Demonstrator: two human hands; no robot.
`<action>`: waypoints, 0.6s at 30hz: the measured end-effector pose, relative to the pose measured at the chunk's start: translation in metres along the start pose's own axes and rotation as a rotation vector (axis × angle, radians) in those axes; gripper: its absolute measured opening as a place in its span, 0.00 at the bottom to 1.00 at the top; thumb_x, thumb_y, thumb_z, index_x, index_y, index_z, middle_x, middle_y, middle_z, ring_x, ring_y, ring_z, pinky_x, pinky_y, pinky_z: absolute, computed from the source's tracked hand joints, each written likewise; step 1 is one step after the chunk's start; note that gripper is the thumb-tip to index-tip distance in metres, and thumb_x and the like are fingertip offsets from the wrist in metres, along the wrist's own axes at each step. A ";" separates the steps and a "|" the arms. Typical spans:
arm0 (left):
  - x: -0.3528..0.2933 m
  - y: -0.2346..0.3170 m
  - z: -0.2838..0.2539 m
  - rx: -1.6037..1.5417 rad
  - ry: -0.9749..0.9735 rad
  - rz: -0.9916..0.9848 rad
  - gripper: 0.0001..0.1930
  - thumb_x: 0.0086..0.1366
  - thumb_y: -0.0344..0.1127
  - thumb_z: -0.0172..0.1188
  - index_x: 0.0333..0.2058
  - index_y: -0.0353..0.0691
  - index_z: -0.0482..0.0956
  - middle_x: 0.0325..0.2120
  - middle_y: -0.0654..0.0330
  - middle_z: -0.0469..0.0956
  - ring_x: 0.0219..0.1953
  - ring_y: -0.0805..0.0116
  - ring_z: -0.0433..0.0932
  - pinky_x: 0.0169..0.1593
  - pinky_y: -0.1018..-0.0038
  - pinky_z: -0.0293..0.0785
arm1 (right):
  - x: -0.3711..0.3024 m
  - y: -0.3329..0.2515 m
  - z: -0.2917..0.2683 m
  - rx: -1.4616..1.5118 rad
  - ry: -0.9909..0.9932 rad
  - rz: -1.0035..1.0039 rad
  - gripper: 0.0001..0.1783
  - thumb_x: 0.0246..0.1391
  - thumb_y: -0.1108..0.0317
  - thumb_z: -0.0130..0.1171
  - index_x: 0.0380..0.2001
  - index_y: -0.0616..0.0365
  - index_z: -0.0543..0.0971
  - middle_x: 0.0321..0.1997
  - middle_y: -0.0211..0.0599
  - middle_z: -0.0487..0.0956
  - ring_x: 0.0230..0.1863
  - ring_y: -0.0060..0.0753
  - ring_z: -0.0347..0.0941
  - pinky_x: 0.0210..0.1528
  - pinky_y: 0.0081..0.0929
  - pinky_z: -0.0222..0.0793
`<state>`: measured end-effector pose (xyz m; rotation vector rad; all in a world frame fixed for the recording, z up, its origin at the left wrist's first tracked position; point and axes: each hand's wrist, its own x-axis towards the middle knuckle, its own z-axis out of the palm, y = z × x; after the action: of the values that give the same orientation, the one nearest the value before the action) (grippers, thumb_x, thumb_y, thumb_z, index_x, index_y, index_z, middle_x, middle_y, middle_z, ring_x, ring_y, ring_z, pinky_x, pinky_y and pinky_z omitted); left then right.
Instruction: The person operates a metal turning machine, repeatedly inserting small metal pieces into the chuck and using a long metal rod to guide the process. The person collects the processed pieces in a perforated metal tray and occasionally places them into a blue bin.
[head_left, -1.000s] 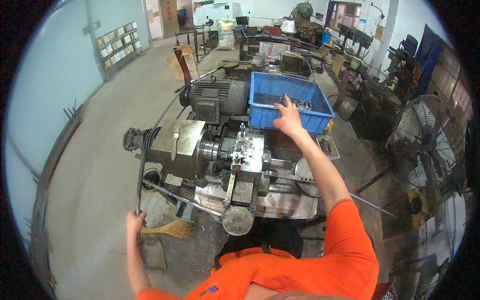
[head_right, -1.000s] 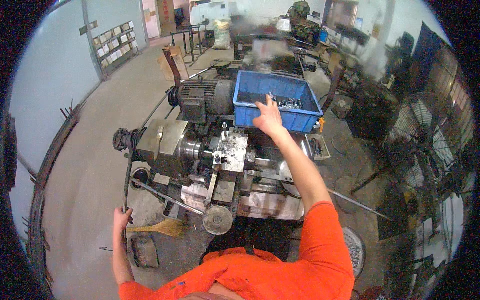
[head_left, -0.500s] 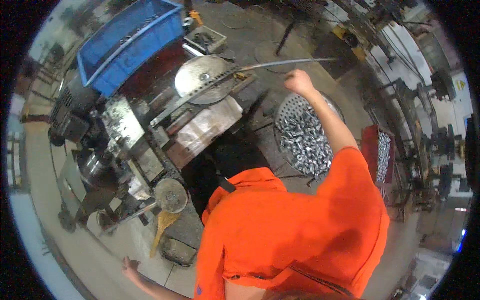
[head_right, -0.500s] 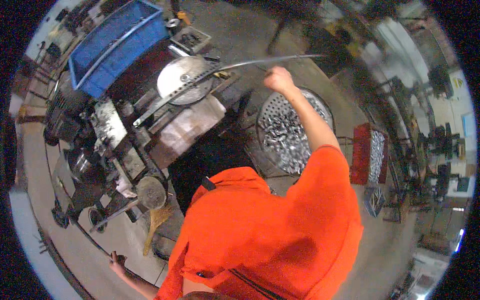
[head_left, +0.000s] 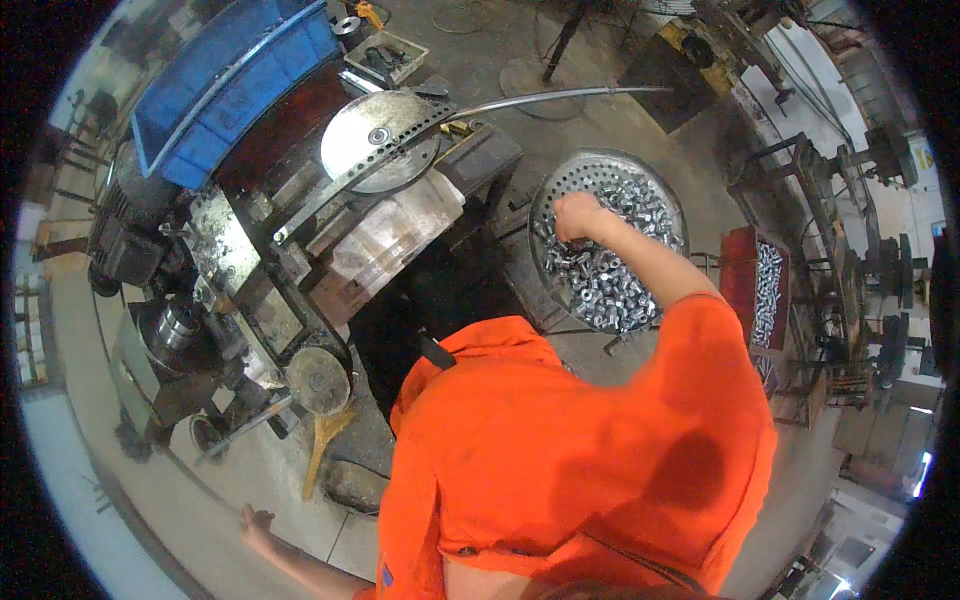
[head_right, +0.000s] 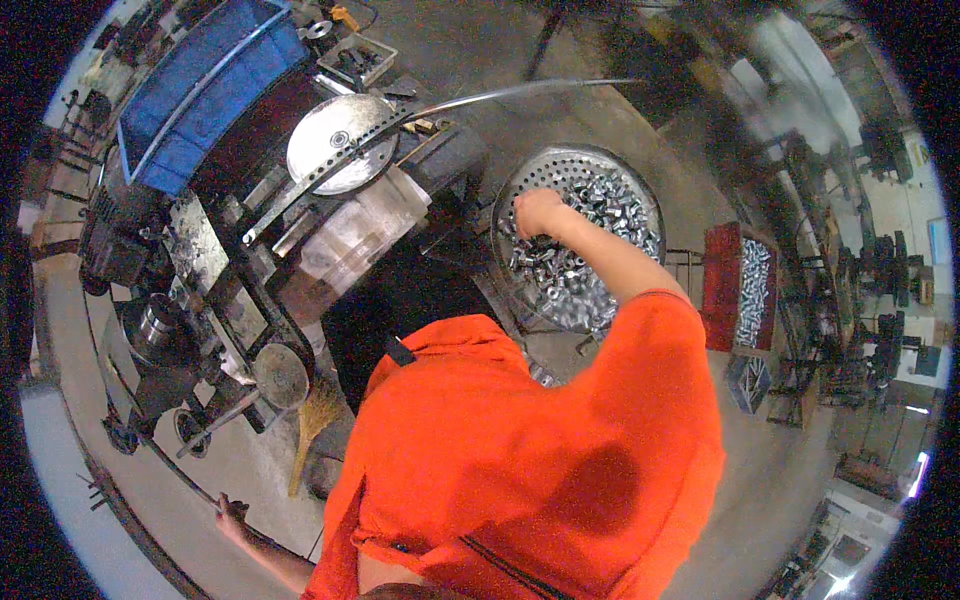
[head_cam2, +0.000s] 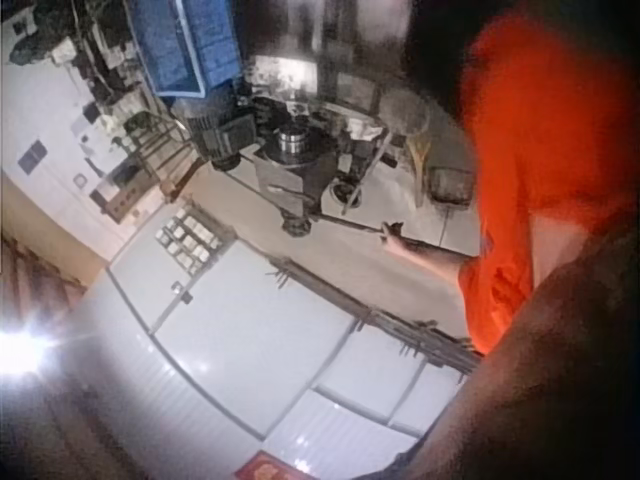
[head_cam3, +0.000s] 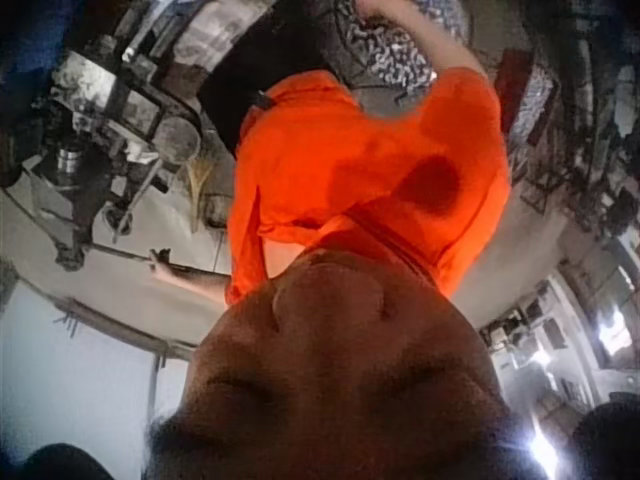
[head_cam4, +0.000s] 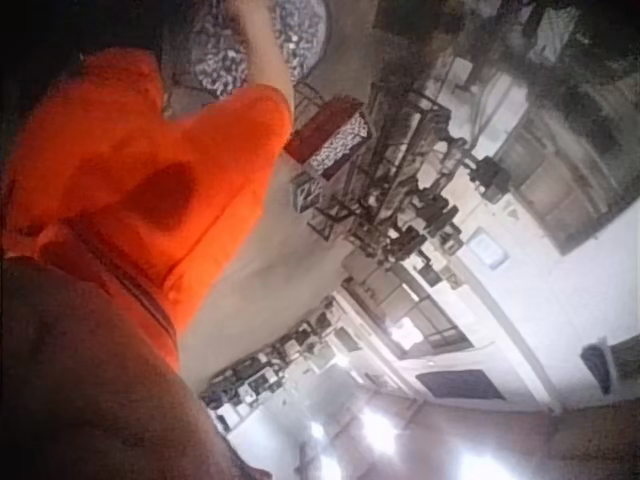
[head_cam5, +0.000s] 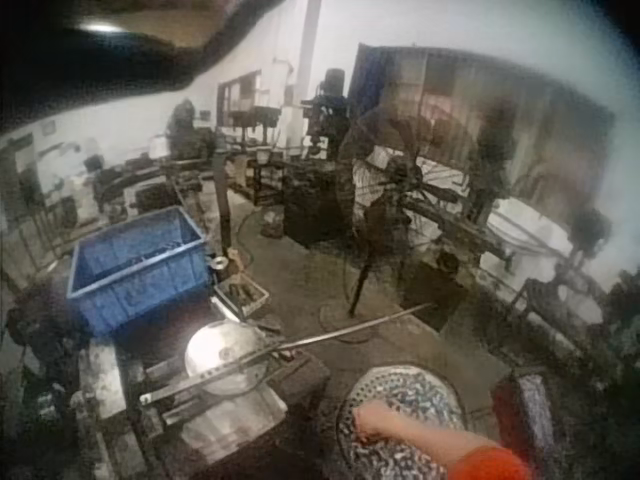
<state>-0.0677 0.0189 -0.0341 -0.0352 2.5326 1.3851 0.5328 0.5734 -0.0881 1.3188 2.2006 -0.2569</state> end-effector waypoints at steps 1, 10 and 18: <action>-0.002 0.001 0.006 -0.028 0.022 0.013 0.16 0.54 0.40 0.62 0.29 0.31 0.72 0.12 0.59 0.69 0.12 0.72 0.66 0.19 0.73 0.70 | 0.002 0.001 -0.002 -0.023 -0.022 -0.017 0.19 0.35 0.62 0.55 0.34 0.59 0.79 0.39 0.48 0.77 0.42 0.45 0.74 0.44 0.37 0.70; -0.003 0.001 0.000 0.079 -0.021 0.055 0.15 0.55 0.41 0.60 0.29 0.32 0.72 0.13 0.58 0.70 0.14 0.70 0.69 0.20 0.73 0.72 | 0.026 0.031 0.003 -0.098 -0.004 -0.124 0.18 0.33 0.61 0.57 0.30 0.60 0.79 0.36 0.45 0.78 0.40 0.45 0.75 0.42 0.35 0.70; 0.004 -0.007 -0.001 0.033 -0.061 0.097 0.17 0.55 0.44 0.61 0.30 0.34 0.70 0.14 0.59 0.71 0.13 0.71 0.70 0.20 0.73 0.74 | 0.023 0.047 0.011 0.308 0.269 0.251 0.18 0.35 0.61 0.53 0.32 0.54 0.80 0.39 0.42 0.78 0.43 0.45 0.74 0.47 0.33 0.68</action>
<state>-0.0706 0.0142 -0.0399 0.1354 2.5359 1.3577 0.5688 0.6090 -0.1041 1.8768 2.2429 -0.3493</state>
